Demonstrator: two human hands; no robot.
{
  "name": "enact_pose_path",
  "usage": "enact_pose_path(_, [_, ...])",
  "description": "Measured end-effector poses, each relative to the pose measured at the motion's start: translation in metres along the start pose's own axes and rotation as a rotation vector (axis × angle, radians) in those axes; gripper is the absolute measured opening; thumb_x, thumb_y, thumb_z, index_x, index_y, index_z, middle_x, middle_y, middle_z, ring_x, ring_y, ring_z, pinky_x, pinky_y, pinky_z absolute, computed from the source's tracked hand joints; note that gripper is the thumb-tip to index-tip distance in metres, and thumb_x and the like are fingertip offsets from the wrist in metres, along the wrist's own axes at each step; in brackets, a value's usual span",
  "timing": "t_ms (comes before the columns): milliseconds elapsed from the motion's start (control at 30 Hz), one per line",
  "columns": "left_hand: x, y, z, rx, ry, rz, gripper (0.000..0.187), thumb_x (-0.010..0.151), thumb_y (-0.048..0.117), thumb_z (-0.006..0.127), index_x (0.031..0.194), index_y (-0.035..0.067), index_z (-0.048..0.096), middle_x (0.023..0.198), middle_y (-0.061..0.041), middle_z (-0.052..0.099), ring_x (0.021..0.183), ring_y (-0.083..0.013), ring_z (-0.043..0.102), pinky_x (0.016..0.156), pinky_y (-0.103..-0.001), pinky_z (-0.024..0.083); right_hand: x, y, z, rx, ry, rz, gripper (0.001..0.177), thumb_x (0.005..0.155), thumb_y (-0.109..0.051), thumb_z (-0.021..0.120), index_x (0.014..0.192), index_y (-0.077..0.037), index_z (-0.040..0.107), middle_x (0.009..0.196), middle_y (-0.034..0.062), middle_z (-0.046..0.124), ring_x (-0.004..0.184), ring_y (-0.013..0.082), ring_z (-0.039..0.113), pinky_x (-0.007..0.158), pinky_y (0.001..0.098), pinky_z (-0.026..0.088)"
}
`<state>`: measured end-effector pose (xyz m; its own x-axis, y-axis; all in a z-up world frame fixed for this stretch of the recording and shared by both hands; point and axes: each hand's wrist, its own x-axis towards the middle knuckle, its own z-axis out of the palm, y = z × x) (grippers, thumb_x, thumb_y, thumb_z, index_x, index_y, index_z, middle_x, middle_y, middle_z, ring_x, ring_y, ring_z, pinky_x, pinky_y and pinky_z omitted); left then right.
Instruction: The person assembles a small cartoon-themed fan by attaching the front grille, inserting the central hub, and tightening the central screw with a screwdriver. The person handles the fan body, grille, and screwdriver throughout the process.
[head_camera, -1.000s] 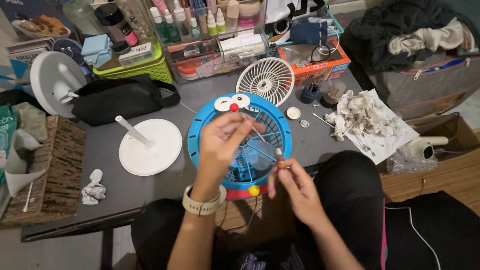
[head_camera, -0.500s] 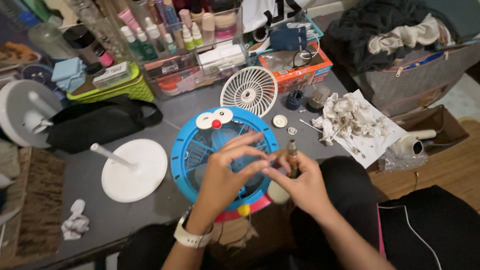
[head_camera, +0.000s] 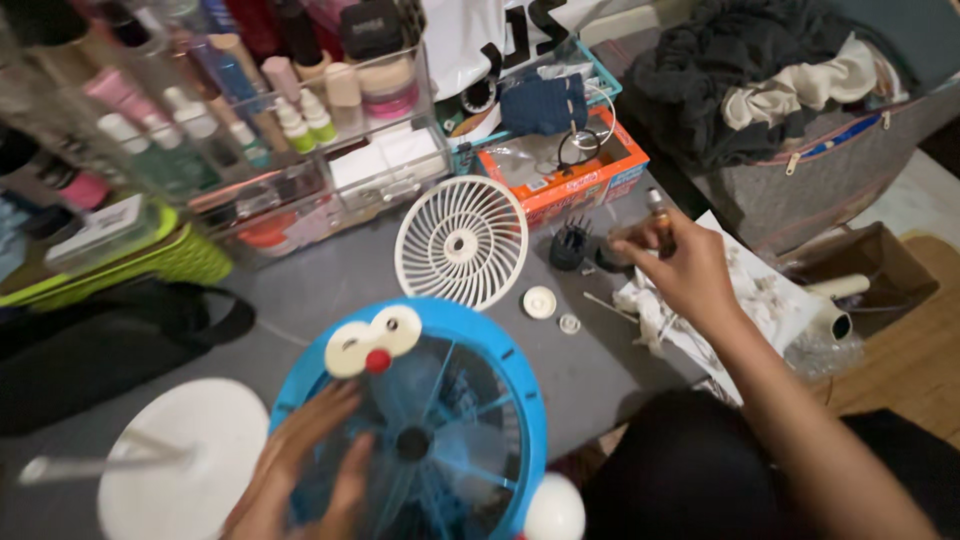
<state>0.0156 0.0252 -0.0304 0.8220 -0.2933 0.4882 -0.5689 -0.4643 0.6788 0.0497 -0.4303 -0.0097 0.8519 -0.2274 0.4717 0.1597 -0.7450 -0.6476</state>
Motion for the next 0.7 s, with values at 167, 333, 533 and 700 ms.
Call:
enact_pose_path(167, [-0.056, -0.131, 0.036, 0.247, -0.054, -0.164, 0.033, 0.078, 0.015, 0.078, 0.110, 0.007, 0.073, 0.114, -0.011, 0.076, 0.124, -0.0255, 0.068, 0.112, -0.039, 0.049, 0.023, 0.037, 0.027, 0.020, -0.159, -0.007, 0.029, 0.088, -0.006, 0.080, 0.081, -0.004, 0.052, 0.076, 0.0076, 0.056, 0.084, 0.0156, 0.068, 0.065, 0.0307, 0.051])
enact_pose_path(333, [-0.094, -0.205, 0.072, 0.307, -0.408, -0.562, 0.034, 0.079, 0.016, 0.078, 0.111, 0.008, 0.073, 0.114, -0.010, 0.076, 0.122, -0.0248, 0.069, 0.110, -0.038, 0.050, 0.027, 0.045, 0.039, 0.010, -0.165, -0.138, 0.031, 0.086, -0.003, 0.079, 0.080, 0.000, 0.049, 0.080, 0.0077, 0.055, 0.079, 0.0191, 0.067, 0.068, 0.0324, 0.051])
enact_pose_path(533, [-0.116, -0.215, 0.090, 0.295, -0.529, -0.684, 0.035, 0.079, 0.016, 0.079, 0.112, 0.008, 0.073, 0.113, -0.010, 0.076, 0.119, -0.0240, 0.070, 0.109, -0.037, 0.051, 0.032, 0.041, 0.039, -0.038, -0.246, -0.070, 0.032, 0.085, -0.005, 0.083, 0.080, 0.000, 0.052, 0.079, 0.0082, 0.056, 0.074, 0.0209, 0.064, 0.067, 0.0337, 0.051])
enact_pose_path(700, [-0.115, -0.213, 0.092, 0.286, -0.536, -0.692, 0.035, 0.080, 0.017, 0.079, 0.114, 0.008, 0.073, 0.112, -0.009, 0.077, 0.117, -0.0233, 0.071, 0.107, -0.036, 0.051, 0.034, 0.044, 0.036, -0.067, -0.234, -0.115, 0.035, 0.084, -0.005, 0.083, 0.079, 0.000, 0.048, 0.080, 0.0075, 0.057, 0.077, 0.0177, 0.064, 0.070, 0.0307, 0.050])
